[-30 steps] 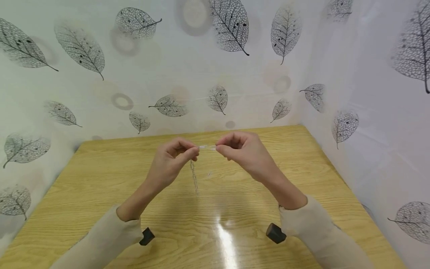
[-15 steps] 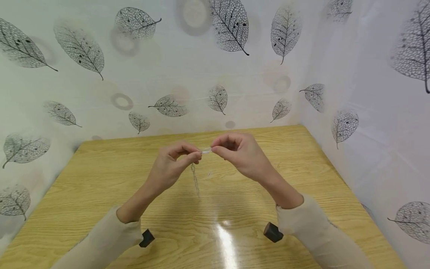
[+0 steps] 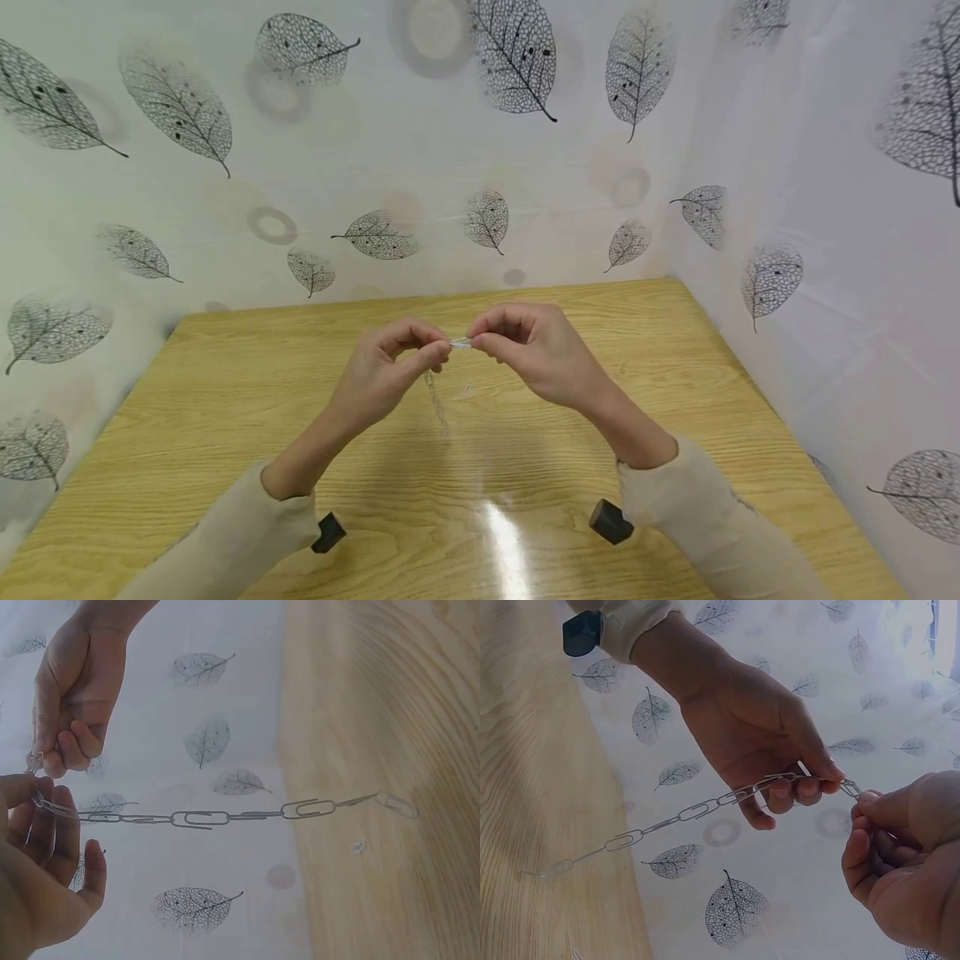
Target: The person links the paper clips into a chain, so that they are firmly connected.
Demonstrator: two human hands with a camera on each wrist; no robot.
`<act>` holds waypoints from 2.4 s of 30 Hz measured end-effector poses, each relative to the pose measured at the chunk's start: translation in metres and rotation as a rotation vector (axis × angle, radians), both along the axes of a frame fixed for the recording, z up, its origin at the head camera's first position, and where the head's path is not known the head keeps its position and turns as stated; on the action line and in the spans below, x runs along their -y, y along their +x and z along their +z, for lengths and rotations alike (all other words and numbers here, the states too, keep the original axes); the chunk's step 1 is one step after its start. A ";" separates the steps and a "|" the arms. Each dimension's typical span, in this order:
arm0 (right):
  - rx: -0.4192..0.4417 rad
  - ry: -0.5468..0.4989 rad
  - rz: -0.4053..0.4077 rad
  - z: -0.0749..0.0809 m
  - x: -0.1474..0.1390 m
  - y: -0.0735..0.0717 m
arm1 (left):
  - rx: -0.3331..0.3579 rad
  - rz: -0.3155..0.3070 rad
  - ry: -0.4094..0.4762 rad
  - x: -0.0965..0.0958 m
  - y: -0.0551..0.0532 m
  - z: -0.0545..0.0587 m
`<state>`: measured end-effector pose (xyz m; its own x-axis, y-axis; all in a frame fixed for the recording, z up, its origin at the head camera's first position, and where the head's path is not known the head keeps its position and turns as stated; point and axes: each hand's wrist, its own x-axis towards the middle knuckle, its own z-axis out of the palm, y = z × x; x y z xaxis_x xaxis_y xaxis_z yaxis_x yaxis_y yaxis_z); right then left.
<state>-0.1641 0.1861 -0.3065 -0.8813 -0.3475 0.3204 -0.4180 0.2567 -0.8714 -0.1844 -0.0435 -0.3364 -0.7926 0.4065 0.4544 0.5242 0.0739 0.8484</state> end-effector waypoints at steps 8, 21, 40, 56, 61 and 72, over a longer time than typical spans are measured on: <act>-0.052 -0.019 0.016 -0.003 0.002 0.002 | 0.004 0.040 -0.015 -0.003 0.004 0.002; -0.081 -0.043 0.029 -0.007 0.003 0.003 | 0.051 0.063 -0.008 -0.007 0.010 0.002; -0.124 -0.085 0.022 -0.015 0.006 0.004 | 0.145 0.098 0.030 -0.009 0.015 -0.001; -0.235 -0.142 0.093 -0.028 0.002 -0.001 | 0.187 0.017 0.035 -0.006 0.014 -0.003; -0.235 -0.116 0.108 -0.027 -0.001 0.000 | 0.151 0.017 0.011 -0.005 0.014 -0.005; -0.235 -0.085 0.108 -0.025 -0.003 0.001 | 0.137 0.022 0.012 -0.006 0.018 -0.006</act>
